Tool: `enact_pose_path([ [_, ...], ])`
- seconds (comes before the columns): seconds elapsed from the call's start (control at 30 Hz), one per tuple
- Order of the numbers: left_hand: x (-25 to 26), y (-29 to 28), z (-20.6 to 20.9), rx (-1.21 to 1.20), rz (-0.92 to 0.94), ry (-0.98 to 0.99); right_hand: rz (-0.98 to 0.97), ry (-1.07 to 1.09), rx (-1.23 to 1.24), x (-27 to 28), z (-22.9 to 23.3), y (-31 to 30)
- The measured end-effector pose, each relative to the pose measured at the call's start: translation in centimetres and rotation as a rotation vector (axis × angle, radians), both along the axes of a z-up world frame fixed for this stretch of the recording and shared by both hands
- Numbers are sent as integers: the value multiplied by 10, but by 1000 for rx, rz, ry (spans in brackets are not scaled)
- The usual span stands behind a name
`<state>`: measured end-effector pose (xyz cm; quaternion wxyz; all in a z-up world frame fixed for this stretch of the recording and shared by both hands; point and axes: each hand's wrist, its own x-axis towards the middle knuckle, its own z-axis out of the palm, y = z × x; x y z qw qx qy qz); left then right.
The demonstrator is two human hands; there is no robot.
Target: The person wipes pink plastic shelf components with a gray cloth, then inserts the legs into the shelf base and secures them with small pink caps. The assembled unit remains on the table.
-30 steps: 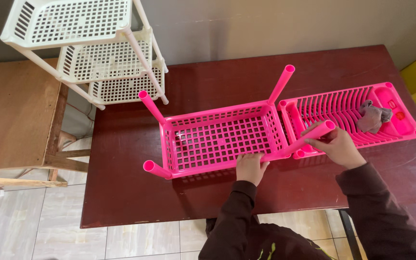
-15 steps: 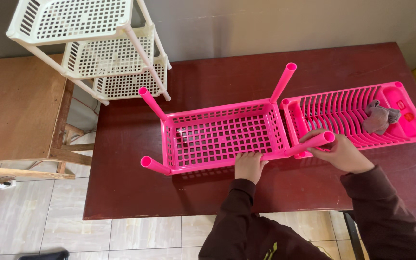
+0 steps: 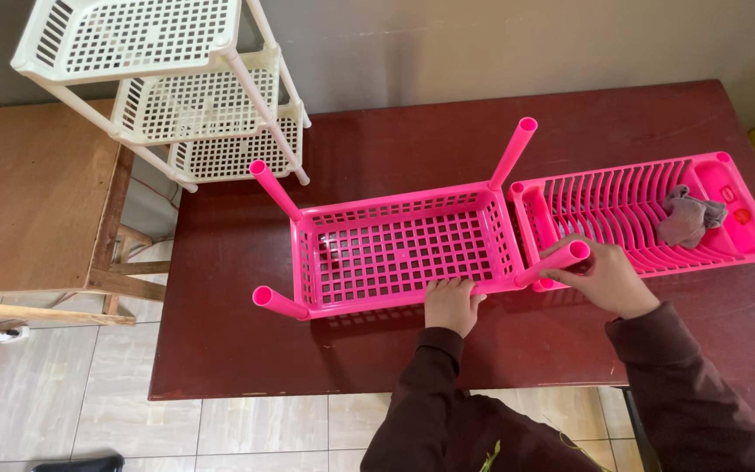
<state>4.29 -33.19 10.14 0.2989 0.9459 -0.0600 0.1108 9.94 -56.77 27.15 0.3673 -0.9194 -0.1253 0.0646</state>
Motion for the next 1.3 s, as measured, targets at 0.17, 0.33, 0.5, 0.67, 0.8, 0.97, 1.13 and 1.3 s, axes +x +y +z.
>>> enact_pose_path([
  [0.17,-1,0,1,-5,1,0,-161,64,84,-13,3,24],
  [0.33,-1,0,1,-14,2,-15,108,193,325,-1,7,16],
  [0.5,-1,0,1,11,1,-6,177,279,259,7,-7,0],
  [0.67,0,-1,-3,26,-5,20,98,201,340,-3,-28,-2],
  [0.8,1,-2,-6,47,-3,18,-14,102,242,-17,-36,5],
  [0.97,2,-2,-9,43,-7,5,41,72,318,-16,-33,8],
  [1.13,2,1,-6,38,-35,37,93,365,647,-3,-43,6],
  [1.3,2,6,-6,9,-63,43,141,431,895,6,-73,8],
])
